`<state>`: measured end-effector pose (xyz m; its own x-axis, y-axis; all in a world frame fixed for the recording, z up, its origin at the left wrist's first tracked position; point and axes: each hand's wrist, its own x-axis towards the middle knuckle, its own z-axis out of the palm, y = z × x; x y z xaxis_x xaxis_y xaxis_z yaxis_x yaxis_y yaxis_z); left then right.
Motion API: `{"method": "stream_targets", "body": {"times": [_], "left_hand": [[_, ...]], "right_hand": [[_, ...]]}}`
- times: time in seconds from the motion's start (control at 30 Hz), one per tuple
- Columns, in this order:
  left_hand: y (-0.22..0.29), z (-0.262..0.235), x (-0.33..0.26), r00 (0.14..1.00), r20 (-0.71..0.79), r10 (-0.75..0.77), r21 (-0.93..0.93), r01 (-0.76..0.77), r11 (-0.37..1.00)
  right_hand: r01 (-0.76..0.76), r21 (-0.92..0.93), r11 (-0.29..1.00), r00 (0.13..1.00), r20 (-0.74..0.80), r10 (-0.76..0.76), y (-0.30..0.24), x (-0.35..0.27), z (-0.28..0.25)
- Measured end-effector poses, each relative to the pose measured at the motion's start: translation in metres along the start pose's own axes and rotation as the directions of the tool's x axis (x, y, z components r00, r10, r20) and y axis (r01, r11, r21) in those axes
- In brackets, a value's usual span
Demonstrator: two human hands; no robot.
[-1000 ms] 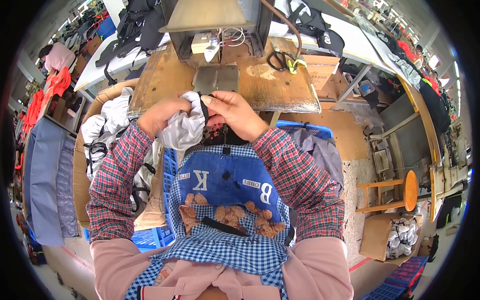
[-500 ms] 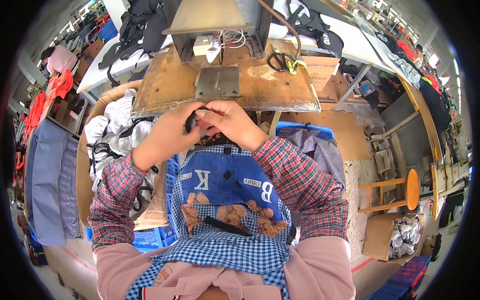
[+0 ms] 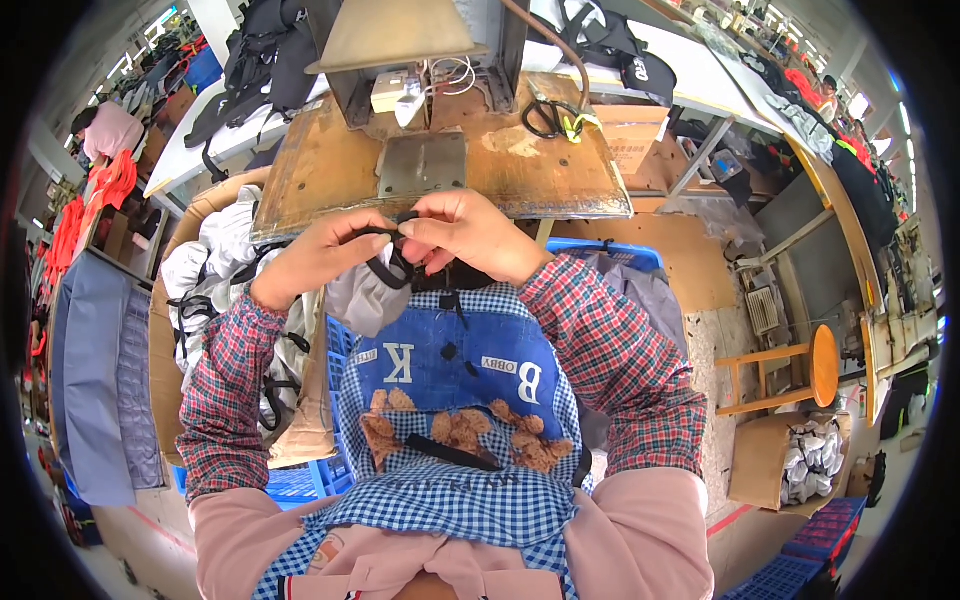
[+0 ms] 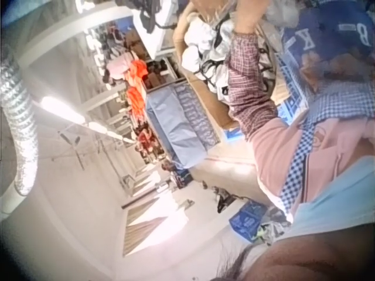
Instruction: Using a heat-sealing machine to attach elastic straps to white fabric masks or pouches.
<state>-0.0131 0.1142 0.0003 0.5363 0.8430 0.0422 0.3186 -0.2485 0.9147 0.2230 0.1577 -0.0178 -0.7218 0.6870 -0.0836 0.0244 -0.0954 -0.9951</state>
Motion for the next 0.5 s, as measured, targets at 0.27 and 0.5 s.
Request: {"method": "stream_targets", "body": {"times": [0.27, 0.5], "left_hand": [[-0.019, -0.017, 0.027, 0.978, -0.185, -0.098, 0.010, 0.102, 0.995], [-0.017, -0.024, 0.049, 0.915, -0.346, -0.210, -0.119, 0.179, 0.977]], "right_hand": [[0.111, 0.098, 0.989, 0.972, -0.221, -0.087, 0.016, 0.033, -0.009], [0.158, 0.279, 0.947, 0.946, -0.319, -0.064, 0.019, 0.063, -0.017]]}}
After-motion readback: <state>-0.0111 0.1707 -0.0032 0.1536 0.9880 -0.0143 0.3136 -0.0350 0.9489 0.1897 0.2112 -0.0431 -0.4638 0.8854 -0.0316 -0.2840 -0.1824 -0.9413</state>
